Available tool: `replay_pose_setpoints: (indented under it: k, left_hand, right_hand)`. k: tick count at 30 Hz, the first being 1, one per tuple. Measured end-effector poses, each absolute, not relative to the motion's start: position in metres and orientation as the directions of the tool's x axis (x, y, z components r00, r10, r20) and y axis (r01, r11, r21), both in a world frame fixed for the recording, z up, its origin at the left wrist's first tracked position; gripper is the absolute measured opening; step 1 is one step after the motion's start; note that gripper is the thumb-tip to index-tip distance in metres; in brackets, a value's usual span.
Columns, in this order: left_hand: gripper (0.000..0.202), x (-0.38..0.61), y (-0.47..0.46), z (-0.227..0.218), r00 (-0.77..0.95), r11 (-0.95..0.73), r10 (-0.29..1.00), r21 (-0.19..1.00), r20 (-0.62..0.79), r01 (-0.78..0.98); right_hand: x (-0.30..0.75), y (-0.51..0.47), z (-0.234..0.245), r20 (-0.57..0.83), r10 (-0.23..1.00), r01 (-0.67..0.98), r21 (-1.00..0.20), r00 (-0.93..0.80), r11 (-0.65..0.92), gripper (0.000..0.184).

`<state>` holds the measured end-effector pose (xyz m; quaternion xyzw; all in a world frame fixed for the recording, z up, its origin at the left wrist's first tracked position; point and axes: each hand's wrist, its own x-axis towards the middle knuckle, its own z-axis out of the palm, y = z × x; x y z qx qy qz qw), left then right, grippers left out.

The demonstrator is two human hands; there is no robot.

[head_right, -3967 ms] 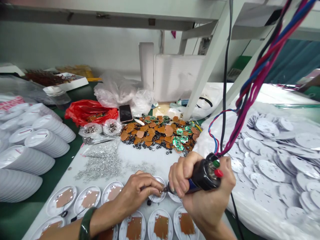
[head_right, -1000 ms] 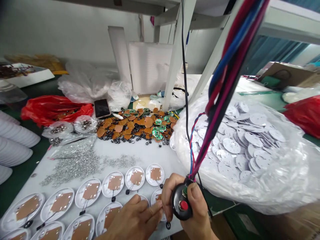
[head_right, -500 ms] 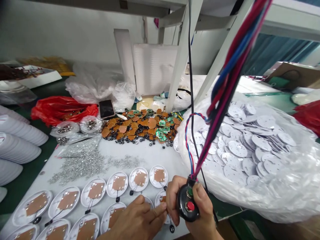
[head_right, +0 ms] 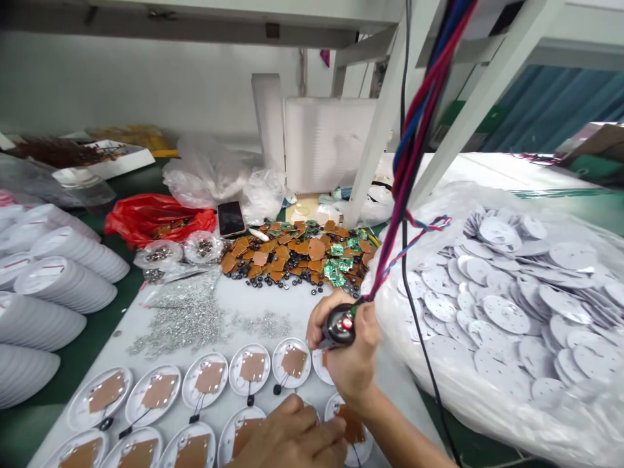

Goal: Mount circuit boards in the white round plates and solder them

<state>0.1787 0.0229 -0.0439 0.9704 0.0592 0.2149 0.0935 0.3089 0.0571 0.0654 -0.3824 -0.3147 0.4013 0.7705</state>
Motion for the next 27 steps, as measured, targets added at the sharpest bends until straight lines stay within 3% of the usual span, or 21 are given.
replay_pose_setpoints:
  k: [3, 5, 8, 12, 21, 27]
  left_hand:
    - [0.024, 0.171, 0.036, -0.023, 0.878, -0.966, 0.171, 0.251, 0.447, 0.060]
    - [0.021, 0.165, 0.050, -0.005, 0.837, -0.936, 0.273, 0.333, 0.474, 0.117]
    - [0.012, 0.159, 0.075, 0.019, 0.797, -0.806, 0.508, 0.506, 0.328, 0.306]
    - [0.012, 0.165, 0.102, 0.031, 0.779, -0.696, 0.612, 0.561, 0.136, 0.449]
    - [0.013, 0.177, 0.105, 0.035, 0.766, -0.546, 0.639, 0.741, 0.068, 0.390]
    - [0.020, 0.178, 0.100, 0.035, 0.711, -0.121, 0.700, 0.970, -0.066, 0.209]
  right_hand:
    - [0.307, 0.068, 0.052, 0.161, 0.878, -0.374, -0.859, 0.450, 0.350, 0.056]
    - [0.307, 0.070, 0.050, 0.154, 0.887, -0.369, -0.868, 0.435, 0.331, 0.054]
    - [0.306, 0.067, 0.061, 0.162, 0.887, -0.368, -0.867, 0.432, 0.338, 0.058]
    - [0.305, 0.057, 0.086, 0.210, 0.892, -0.379, -0.849, 0.400, 0.369, 0.061]
    - [0.306, 0.040, 0.111, 0.216, 0.897, -0.415, -0.828, 0.386, 0.378, 0.064]
    - [0.312, 0.034, 0.122, 0.195, 0.908, -0.501, -0.782, 0.371, 0.372, 0.061]
